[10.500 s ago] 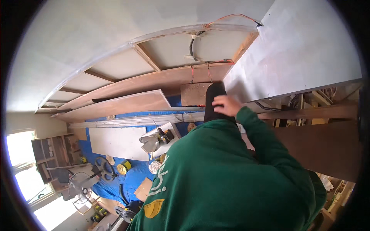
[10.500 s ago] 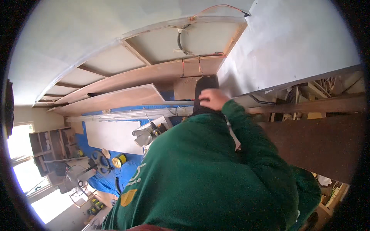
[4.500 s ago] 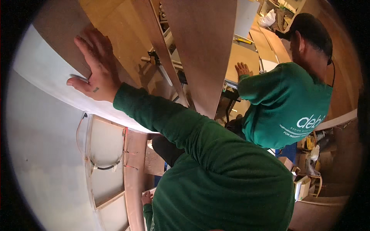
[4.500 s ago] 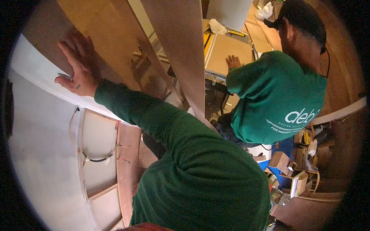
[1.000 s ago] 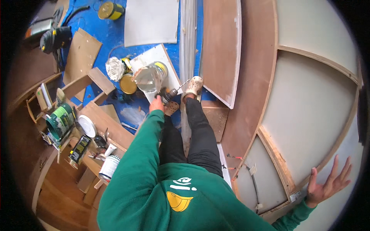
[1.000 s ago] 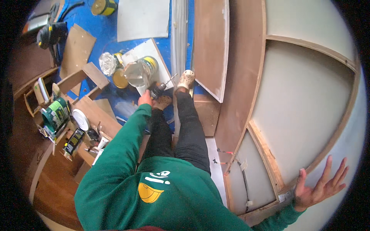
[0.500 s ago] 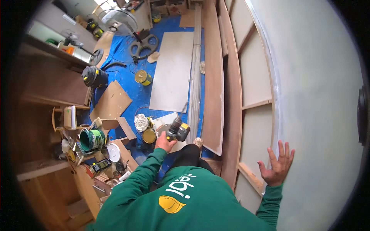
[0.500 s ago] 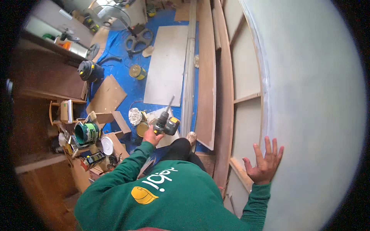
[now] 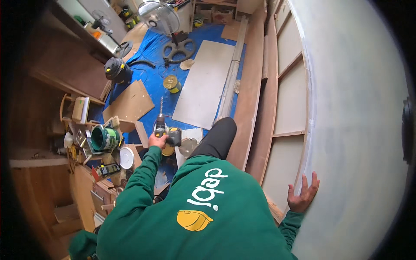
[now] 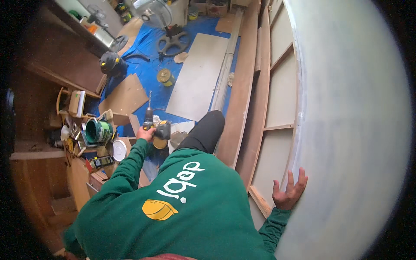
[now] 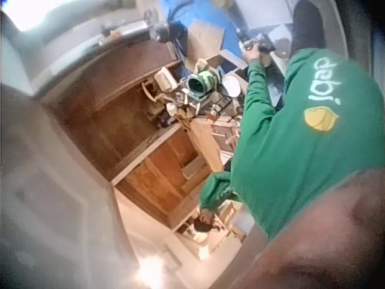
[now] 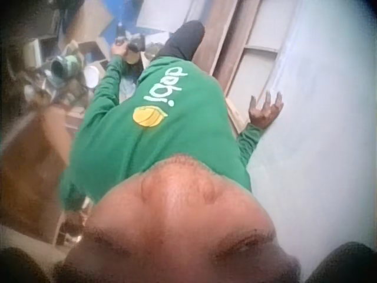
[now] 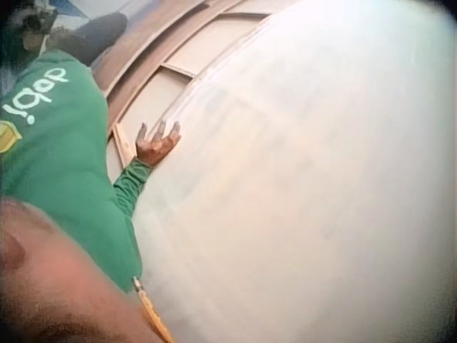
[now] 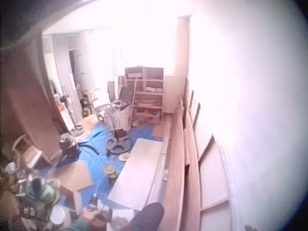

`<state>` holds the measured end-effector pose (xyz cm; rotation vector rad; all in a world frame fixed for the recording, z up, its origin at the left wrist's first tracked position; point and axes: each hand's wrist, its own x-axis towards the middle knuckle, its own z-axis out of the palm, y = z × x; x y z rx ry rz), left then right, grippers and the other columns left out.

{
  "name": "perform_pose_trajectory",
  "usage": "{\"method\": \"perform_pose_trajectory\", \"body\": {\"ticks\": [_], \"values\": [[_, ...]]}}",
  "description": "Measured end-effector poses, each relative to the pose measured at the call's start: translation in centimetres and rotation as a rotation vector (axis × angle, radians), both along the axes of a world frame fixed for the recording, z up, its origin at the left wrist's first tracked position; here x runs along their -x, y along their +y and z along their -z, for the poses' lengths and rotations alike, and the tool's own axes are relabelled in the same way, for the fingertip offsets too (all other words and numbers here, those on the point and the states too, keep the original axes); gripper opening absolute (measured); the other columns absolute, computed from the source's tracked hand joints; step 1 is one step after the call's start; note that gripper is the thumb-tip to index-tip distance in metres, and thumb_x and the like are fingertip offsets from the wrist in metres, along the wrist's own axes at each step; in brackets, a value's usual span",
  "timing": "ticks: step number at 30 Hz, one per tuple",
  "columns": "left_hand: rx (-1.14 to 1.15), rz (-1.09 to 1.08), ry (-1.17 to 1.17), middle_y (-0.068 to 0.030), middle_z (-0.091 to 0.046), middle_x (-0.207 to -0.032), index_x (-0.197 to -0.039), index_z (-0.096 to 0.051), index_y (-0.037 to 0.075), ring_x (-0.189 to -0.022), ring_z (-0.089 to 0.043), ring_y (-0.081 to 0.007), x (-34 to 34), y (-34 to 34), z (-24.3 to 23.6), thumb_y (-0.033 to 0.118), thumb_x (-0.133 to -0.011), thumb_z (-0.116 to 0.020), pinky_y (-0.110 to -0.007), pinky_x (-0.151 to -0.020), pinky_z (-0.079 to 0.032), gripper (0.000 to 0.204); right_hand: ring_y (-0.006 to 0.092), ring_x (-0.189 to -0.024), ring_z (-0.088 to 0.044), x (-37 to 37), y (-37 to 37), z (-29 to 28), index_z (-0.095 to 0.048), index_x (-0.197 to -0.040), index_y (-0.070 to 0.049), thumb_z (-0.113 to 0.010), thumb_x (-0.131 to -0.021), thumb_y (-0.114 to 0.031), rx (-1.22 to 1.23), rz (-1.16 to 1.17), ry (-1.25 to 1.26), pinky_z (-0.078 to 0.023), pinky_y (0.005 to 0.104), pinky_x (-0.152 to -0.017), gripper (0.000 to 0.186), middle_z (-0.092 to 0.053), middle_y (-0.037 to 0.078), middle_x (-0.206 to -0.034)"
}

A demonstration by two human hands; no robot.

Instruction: The person drills into a wooden beam using a drill and then manipulates wires.

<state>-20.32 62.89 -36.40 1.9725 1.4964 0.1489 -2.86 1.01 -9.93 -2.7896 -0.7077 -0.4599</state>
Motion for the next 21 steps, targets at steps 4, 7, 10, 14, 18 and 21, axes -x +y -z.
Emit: {"method": "perform_pose_trajectory", "body": {"ticks": [4,7,10,14,18,21], "values": [[0.001,-0.118,0.126,-0.0176,-0.073,-0.085,-0.100,-0.071,-0.003,-0.060,-0.071,-0.0251,2.2,5.0,1.9,0.035,-0.071,-0.089,-0.040,-0.055,-0.059,0.052,0.0415,-0.133,-0.050,-0.9,3.1,0.2,-0.062,-0.130,-0.002,-0.078,-0.085,-0.026,-0.173,0.140,-0.112,-0.042,0.0536,-0.110,0.053,-0.050,0.024,-0.146],[0.288,-0.321,0.066,-0.0137,-0.073,-0.081,-0.096,-0.072,-0.005,-0.055,-0.068,-0.0242,-0.5,7.7,2.8,0.030,-0.072,-0.088,-0.039,-0.044,-0.058,0.046,0.0392,-0.120,-0.057,-3.4,6.4,0.2,-0.064,-0.124,0.001,-0.076,-0.088,-0.025,-0.231,0.180,-0.102,-0.047,0.0497,-0.102,0.046,-0.058,0.023,-0.134],[0.368,-0.443,0.134,-0.0140,-0.074,-0.081,-0.096,-0.074,-0.005,-0.059,-0.070,-0.0239,-5.6,11.5,5.2,0.029,-0.073,-0.087,-0.038,-0.042,-0.057,0.043,0.0342,-0.101,-0.065,-9.1,13.7,0.6,-0.070,-0.111,0.002,-0.072,-0.092,-0.023,-0.366,0.138,0.014,-0.052,0.0449,-0.092,0.032,-0.069,0.018,-0.109],[0.184,-0.240,0.309,-0.0163,-0.069,-0.077,-0.095,-0.070,-0.005,-0.054,-0.067,-0.0263,-7.0,24.0,12.7,0.030,-0.074,-0.086,-0.042,-0.043,-0.052,0.044,0.0273,-0.091,-0.068,-22.1,26.1,8.5,-0.072,-0.108,0.000,-0.072,-0.093,-0.020,-0.645,0.115,0.451,-0.055,0.0385,-0.085,0.025,-0.072,0.014,-0.100],[0.181,0.034,0.403,-0.0263,-0.072,-0.113,-0.113,-0.068,-0.001,-0.110,-0.070,-0.0397,-23.0,23.0,11.9,0.044,-0.065,-0.090,-0.047,-0.097,-0.054,0.070,0.0271,-0.087,-0.070,-32.8,35.4,13.9,-0.074,-0.110,-0.002,-0.075,-0.092,-0.025,-0.304,0.097,1.097,-0.056,0.0358,-0.082,0.029,-0.074,0.013,-0.107],[0.088,0.180,0.476,-0.0260,-0.072,-0.116,-0.118,-0.067,0.003,-0.112,-0.069,-0.0400,-25.7,29.8,9.1,0.045,-0.065,-0.090,-0.047,-0.102,-0.052,0.072,0.0304,-0.101,-0.073,-38.6,40.9,16.0,-0.071,-0.123,-0.007,-0.078,-0.090,-0.036,0.088,-0.089,1.174,-0.057,0.0437,-0.090,0.045,-0.073,0.015,-0.120]]}}
